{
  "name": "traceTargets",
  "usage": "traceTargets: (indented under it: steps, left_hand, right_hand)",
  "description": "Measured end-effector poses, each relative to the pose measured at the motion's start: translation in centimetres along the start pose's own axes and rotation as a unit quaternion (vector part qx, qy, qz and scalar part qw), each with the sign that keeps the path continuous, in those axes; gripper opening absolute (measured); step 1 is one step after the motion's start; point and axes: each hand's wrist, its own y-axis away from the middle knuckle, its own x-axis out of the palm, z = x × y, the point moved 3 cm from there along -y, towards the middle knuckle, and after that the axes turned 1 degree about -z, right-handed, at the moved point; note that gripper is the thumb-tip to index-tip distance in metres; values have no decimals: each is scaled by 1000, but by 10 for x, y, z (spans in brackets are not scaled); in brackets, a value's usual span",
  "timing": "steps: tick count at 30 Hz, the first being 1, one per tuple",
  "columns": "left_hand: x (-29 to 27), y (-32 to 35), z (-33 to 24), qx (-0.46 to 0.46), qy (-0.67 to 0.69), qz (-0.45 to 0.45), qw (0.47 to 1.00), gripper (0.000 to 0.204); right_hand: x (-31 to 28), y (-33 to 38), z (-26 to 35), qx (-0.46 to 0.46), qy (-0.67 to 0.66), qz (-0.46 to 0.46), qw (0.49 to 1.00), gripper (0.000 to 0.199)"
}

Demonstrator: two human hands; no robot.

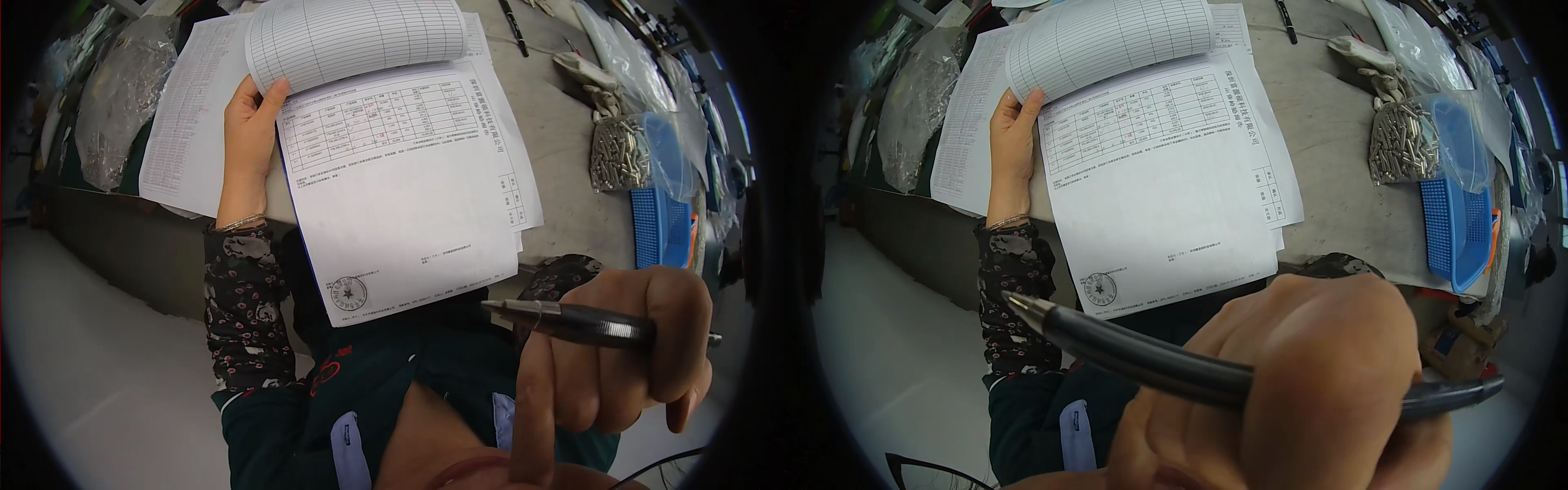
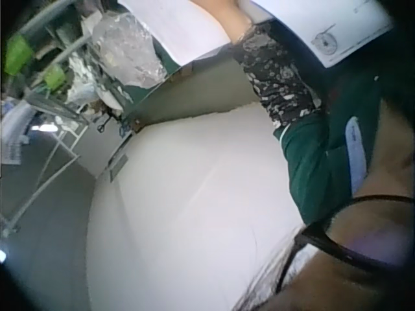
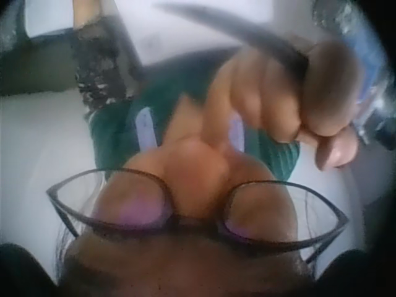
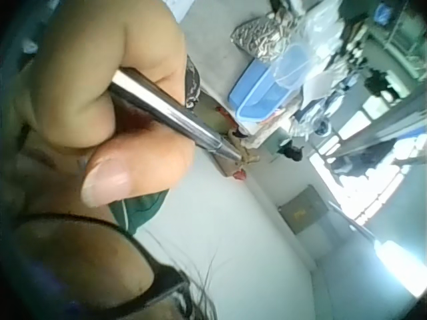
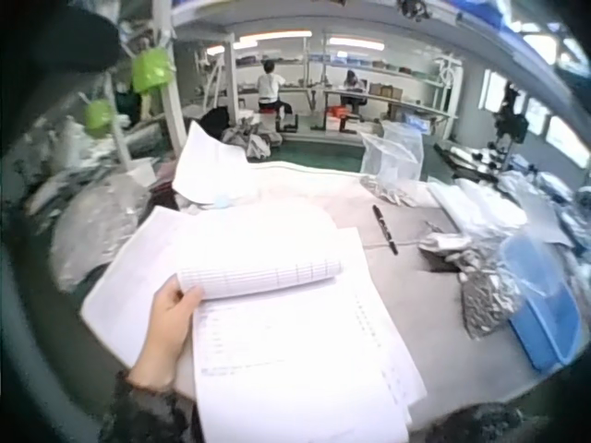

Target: Packaging metal pins into plastic bags and updating an inventory list.

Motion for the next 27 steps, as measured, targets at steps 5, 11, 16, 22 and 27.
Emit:
traceTargets:
  steps: [5, 11, 16, 22, 27]
  left_hand:
    - [4, -2, -2, -1, 8, 1, 1000, 29]
    - [5, -1, -3, -3, -9, -4, 1000, 29]
    - [4, -2, -2, 1, -2, 0, 1000, 29]
    - [2, -2, 2, -2, 10, 3, 1000, 28]
    - [6, -3, -2, 1, 18, 5, 1000, 28]
  right_hand:
    - [4, 4, 5, 5, -47, -31, 998, 11]
    - [4, 4, 9, 41, -45, -68, 996, 10]
    - [5, 3, 9, 44, -5, -68, 997, 12]
    - [-2, -1, 1, -25, -3, -5, 1000, 10]
    - [1, 7, 5, -8, -27, -37, 999, 10]
